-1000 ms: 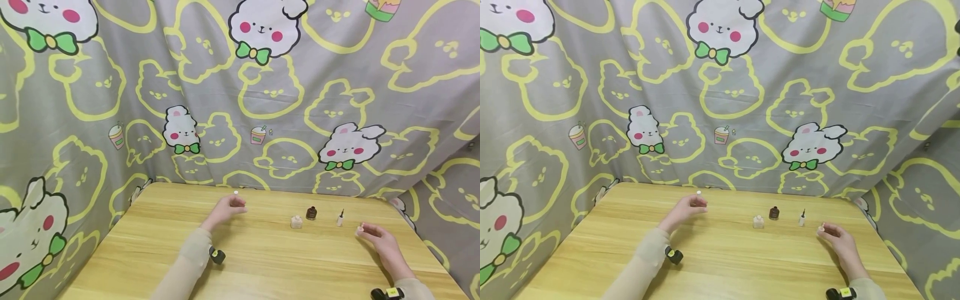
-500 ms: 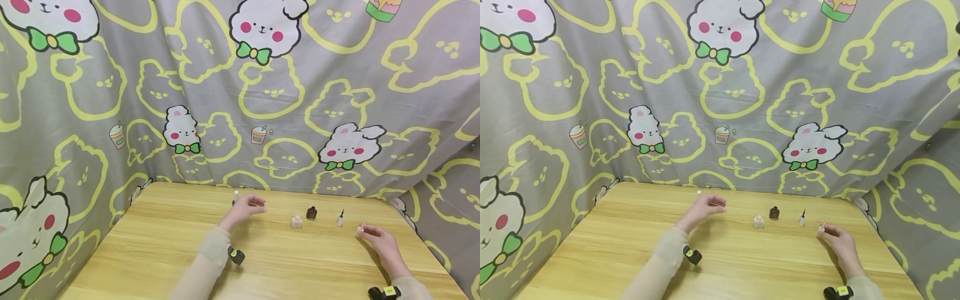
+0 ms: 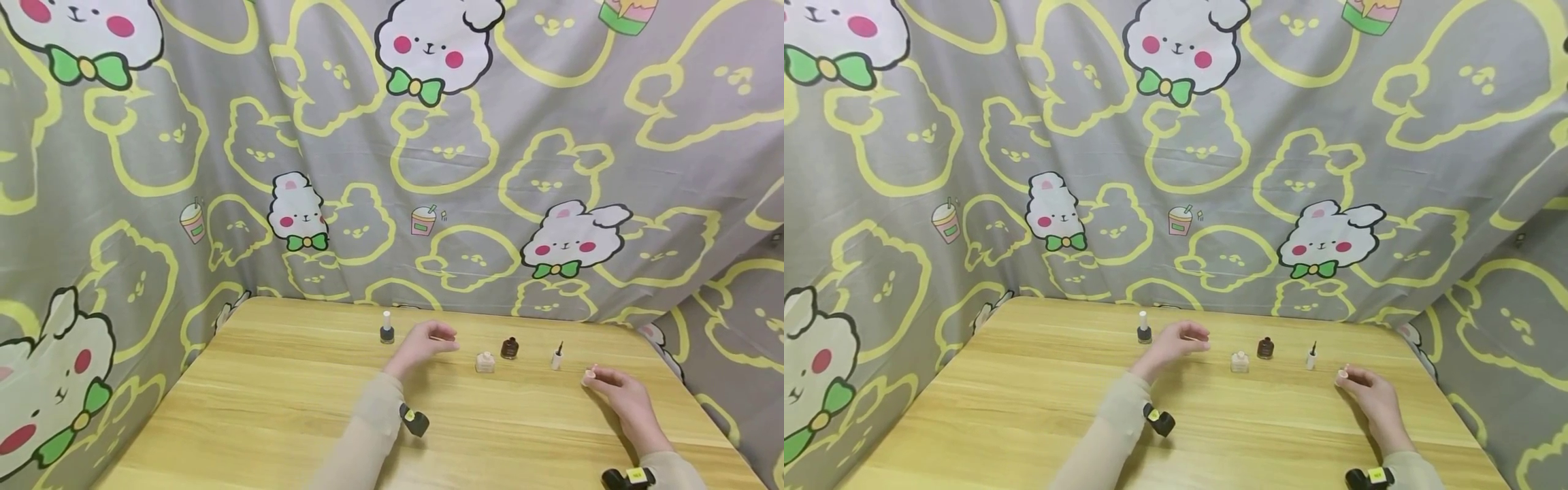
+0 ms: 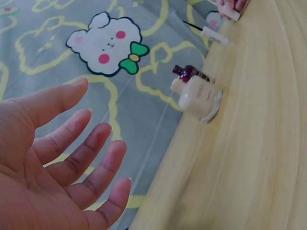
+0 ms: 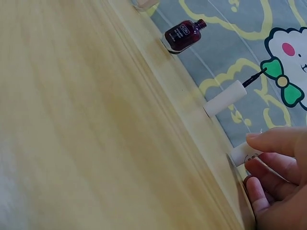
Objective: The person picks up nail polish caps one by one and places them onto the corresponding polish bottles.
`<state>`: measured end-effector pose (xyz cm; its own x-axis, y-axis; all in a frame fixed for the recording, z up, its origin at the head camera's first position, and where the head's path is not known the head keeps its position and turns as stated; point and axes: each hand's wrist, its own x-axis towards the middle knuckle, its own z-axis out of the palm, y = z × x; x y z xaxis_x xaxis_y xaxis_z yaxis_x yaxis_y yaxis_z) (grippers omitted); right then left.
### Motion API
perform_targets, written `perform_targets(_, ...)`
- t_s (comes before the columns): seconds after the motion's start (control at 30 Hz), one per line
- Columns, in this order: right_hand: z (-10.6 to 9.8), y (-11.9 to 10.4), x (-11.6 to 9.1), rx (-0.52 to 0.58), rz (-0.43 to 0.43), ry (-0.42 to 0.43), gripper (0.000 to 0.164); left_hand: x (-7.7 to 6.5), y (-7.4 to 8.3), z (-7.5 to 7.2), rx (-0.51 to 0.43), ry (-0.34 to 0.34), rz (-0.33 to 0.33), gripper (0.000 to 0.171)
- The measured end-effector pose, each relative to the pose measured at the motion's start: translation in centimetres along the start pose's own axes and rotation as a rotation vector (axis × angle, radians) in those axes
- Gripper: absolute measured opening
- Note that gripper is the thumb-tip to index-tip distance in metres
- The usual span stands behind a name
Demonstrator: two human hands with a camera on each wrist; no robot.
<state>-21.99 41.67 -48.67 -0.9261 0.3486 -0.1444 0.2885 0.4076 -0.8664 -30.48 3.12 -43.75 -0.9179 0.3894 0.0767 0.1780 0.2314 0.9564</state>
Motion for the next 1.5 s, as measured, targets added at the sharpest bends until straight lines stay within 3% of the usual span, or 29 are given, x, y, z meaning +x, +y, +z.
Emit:
perform_targets(0.23,-0.2,-0.2,0.0,0.005,0.019,-0.030,0.062,0.4,-0.4,1.2,-0.072,0.024,-0.043,0.032)
perform_targets(0.53,-0.4,-0.2,-0.4,0.055,-0.033,-0.036,0.037,0.6,-0.4,2.0,-0.124,0.074,-0.046,0.032)
perform_targets(0.77,-0.6,-0.6,-0.6,0.074,-0.060,-0.035,0.044,0.6,-0.5,2.9,-0.130,0.095,-0.052,0.038)
perform_targets(0.97,-0.6,-0.9,-0.9,0.098,-0.071,-0.067,0.039,0.5,-0.9,3.8,-0.118,0.118,-0.026,0.043)
perform_targets(1.1,-0.5,-1.1,-1.2,0.119,-0.067,-0.087,0.045,0.6,-1.1,4.6,-0.092,0.119,-0.011,0.043)
perform_targets(1.33,-0.2,-1.7,-1.6,0.075,-0.090,-0.102,0.069,0.7,-1.6,6.4,-0.077,0.132,-0.017,0.045)
perform_targets(1.43,-0.1,-2.1,-1.8,0.046,-0.105,-0.098,0.074,0.6,-1.8,6.9,-0.096,0.123,-0.029,0.045)
perform_targets(1.5,0.0,-2.5,-1.9,0.043,-0.126,-0.080,0.068,0.6,-2.1,7.1,-0.101,0.117,-0.029,0.046)
